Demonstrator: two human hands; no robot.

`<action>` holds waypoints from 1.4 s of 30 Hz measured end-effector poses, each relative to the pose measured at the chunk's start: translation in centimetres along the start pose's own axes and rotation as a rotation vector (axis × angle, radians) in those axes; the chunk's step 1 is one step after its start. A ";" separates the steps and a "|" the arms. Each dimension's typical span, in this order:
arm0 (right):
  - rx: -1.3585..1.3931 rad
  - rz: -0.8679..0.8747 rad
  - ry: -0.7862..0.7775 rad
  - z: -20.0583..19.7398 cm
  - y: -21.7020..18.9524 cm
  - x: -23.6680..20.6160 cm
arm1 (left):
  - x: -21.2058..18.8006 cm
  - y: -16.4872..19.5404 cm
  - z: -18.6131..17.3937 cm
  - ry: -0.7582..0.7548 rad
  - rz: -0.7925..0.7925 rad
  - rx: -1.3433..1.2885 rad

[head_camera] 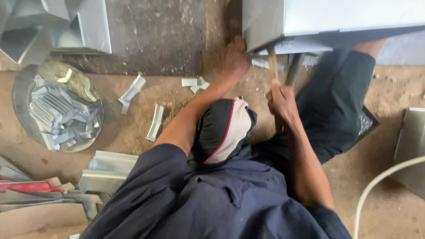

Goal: The person sits on the workshop floor and hammers the edges of a galvanized sheet metal box, then picks up small metal clips and fits them along the box edge, hammering them in place. They reposition and turn the box between strikes and set finished pieces aside with other completed boxes.

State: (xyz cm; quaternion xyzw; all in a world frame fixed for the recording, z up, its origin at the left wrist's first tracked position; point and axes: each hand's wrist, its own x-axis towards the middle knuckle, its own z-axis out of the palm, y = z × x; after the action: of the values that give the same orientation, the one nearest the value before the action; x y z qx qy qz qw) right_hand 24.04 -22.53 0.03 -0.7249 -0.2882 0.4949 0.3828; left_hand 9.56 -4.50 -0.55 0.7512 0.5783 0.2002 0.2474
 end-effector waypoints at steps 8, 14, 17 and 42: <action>-0.714 -0.219 0.085 -2.6 4.6 0.3 | -0.4 -0.4 1.4 -0.014 0.044 -0.008; 0.691 -0.180 0.184 -4.8 -1.1 8.4 | -0.3 -0.4 0.8 -0.056 0.073 0.035; 0.932 -0.068 0.249 -3.9 -3.2 11.1 | -0.2 -0.4 0.2 0.015 0.143 0.031; -0.609 -1.107 0.482 0.6 -15.0 2.1 | -4.0 13.1 -27.1 -0.390 0.933 -0.434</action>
State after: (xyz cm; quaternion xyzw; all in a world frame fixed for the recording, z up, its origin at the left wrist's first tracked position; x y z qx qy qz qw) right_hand 23.61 -12.61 11.44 -0.6359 -0.6503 -0.0529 0.4121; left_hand 2.71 -7.29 28.89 0.8828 0.0726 0.2605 0.3842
